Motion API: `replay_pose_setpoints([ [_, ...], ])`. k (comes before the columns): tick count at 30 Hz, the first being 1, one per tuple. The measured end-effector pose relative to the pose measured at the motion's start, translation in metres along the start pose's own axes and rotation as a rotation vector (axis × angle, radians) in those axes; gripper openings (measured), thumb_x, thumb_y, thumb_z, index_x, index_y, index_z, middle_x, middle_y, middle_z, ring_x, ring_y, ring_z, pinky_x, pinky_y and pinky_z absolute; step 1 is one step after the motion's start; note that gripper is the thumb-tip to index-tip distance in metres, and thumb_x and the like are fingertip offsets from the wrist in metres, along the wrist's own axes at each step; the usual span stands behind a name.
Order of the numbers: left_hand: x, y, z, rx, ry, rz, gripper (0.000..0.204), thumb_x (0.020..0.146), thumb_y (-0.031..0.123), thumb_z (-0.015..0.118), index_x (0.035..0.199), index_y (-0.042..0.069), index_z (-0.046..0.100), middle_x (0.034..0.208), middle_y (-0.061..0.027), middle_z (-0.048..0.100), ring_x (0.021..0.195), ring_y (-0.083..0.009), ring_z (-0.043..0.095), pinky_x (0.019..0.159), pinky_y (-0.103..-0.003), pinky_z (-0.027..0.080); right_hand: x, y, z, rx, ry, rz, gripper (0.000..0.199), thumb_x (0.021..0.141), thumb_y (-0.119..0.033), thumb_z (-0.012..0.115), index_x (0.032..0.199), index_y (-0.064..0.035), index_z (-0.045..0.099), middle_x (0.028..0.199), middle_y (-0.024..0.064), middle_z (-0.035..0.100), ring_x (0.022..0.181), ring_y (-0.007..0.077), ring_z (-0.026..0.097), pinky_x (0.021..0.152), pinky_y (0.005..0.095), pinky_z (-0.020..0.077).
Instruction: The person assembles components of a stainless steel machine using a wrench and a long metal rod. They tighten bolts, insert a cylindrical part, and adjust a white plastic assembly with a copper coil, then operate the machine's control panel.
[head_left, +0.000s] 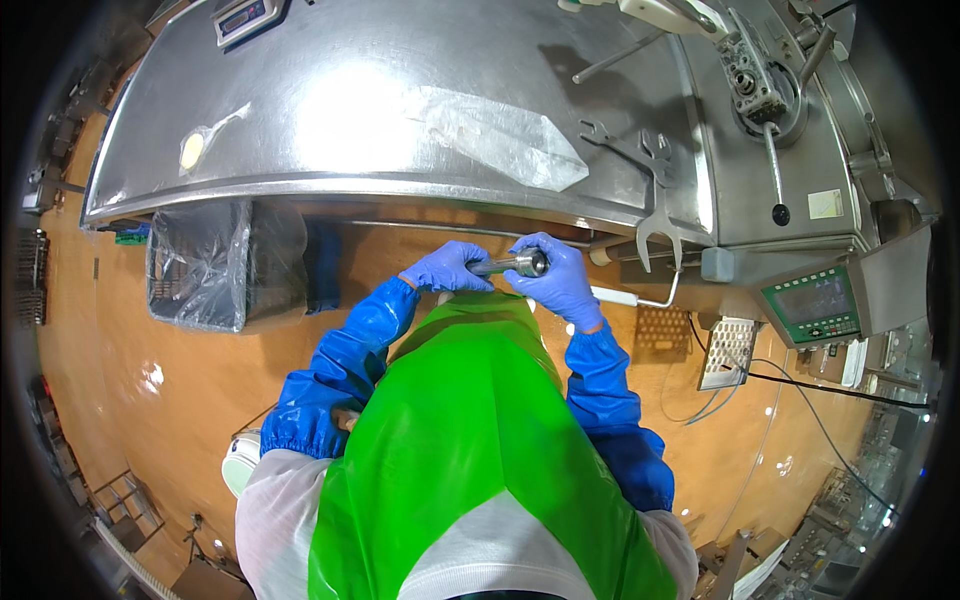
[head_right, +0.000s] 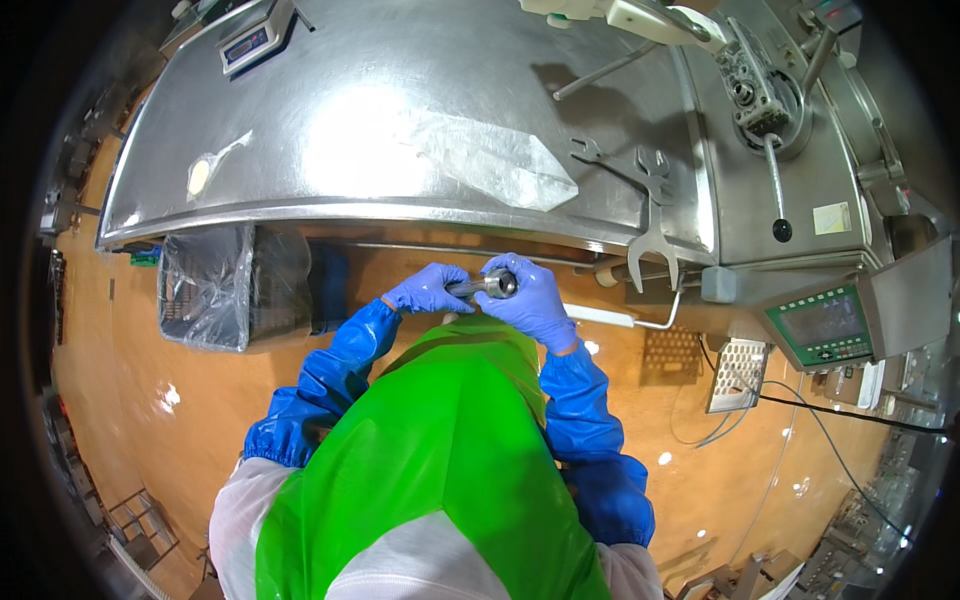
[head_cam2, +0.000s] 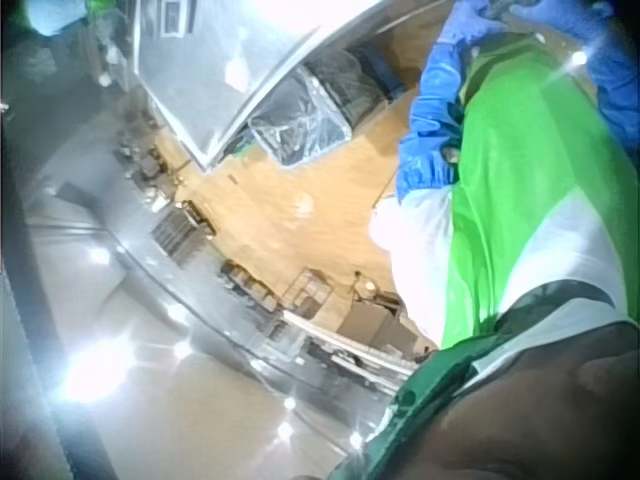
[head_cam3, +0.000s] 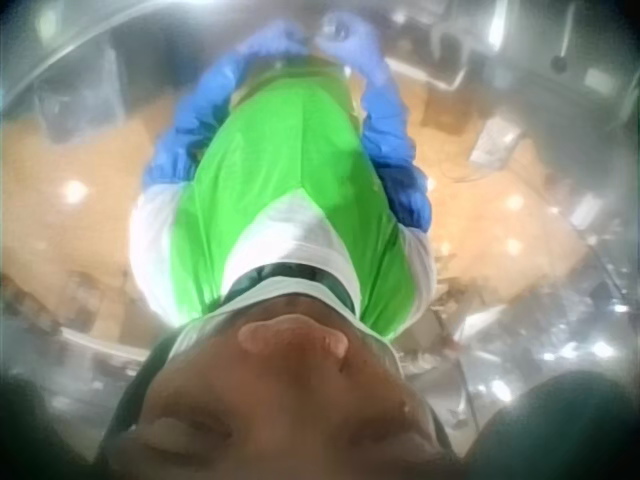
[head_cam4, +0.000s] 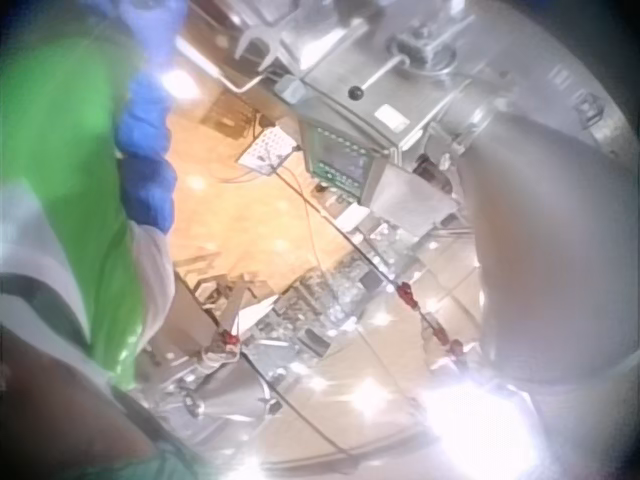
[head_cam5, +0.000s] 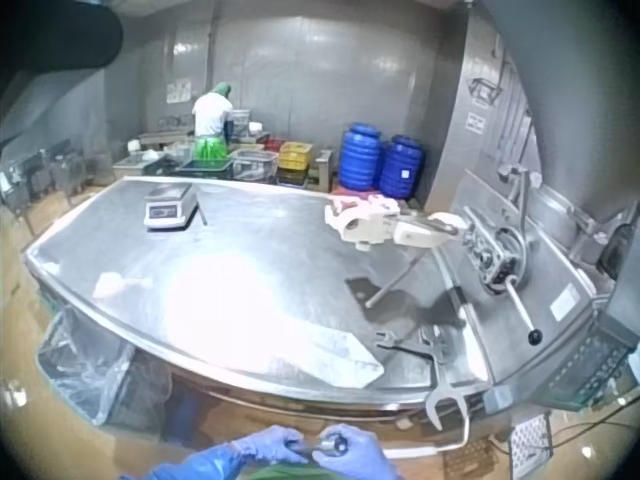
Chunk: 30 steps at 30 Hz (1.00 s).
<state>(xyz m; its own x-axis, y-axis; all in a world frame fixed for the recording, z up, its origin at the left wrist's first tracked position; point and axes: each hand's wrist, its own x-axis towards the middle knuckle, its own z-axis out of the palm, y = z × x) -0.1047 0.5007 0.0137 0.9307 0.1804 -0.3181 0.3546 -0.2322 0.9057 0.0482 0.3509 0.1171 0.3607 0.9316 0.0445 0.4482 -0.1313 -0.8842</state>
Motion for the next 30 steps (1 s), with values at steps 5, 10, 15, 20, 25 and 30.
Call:
replay_pose_setpoints([
  [5,-0.005,-0.042,-0.017,0.265,0.283,0.003,0.034,0.069,0.028,0.081,0.086,0.005,0.064,0.077,-0.0106,0.063,0.068,-0.0215,0.058,0.066,-0.033,0.048,0.001,-0.057,-0.050,-0.036,0.224,-0.115,0.026,0.068,-0.011,0.076,0.090,-0.0069,0.064,0.078,0.0044,0.066,0.067,0.0090,0.061,0.064,0.0246,0.0512],
  [10,-0.024,-0.075,-0.023,0.272,0.601,-0.081,0.034,0.072,0.027,0.079,0.097,0.008,0.067,0.075,-0.0096,0.062,0.068,-0.0208,0.059,0.066,-0.034,0.050,0.002,-0.098,-0.063,-0.138,0.330,-0.320,0.026,0.068,-0.007,0.075,0.091,-0.0069,0.063,0.081,0.0051,0.067,0.065,0.0108,0.064,0.061,0.0255,0.0516],
  [15,-0.033,0.051,-0.008,0.035,0.634,0.191,0.051,0.078,0.022,0.076,0.125,0.012,0.059,0.086,-0.0091,0.065,0.072,-0.0157,0.061,0.067,-0.030,0.051,0.015,-0.098,-0.023,-0.325,0.278,-0.548,0.033,0.067,-0.011,0.077,0.096,-0.0096,0.063,0.080,0.0061,0.065,0.061,0.0223,0.065,0.055,0.0306,0.0525],
  [20,-0.018,0.073,-0.021,0.090,0.720,0.479,0.056,0.076,0.020,0.077,0.127,0.009,0.057,0.095,-0.0103,0.066,0.083,-0.0217,0.064,0.077,-0.032,0.052,0.027,-0.097,0.001,-0.305,0.165,-0.635,0.040,0.065,-0.012,0.079,0.101,-0.0110,0.062,0.082,0.0071,0.064,0.065,0.0241,0.064,0.056,0.0315,0.0521],
  [25,-0.010,0.068,-0.027,0.010,0.716,0.478,0.053,0.072,0.017,0.079,0.120,0.007,0.060,0.110,-0.0119,0.066,0.098,-0.0236,0.065,0.087,-0.033,0.051,0.036,-0.102,0.007,-0.354,0.198,-0.670,0.040,0.065,-0.012,0.079,0.101,-0.0092,0.062,0.083,0.0101,0.063,0.067,0.0265,0.065,0.057,0.0335,0.0523],
  [30,-0.004,0.060,-0.028,-0.178,0.656,0.531,0.053,0.071,0.017,0.080,0.118,0.004,0.060,0.114,-0.0113,0.065,0.103,-0.0201,0.063,0.091,-0.032,0.049,0.043,-0.108,0.005,-0.348,0.196,-0.674,0.040,0.066,-0.011,0.078,0.102,-0.0070,0.062,0.085,0.0119,0.064,0.071,0.0285,0.065,0.060,0.0344,0.0532],
])
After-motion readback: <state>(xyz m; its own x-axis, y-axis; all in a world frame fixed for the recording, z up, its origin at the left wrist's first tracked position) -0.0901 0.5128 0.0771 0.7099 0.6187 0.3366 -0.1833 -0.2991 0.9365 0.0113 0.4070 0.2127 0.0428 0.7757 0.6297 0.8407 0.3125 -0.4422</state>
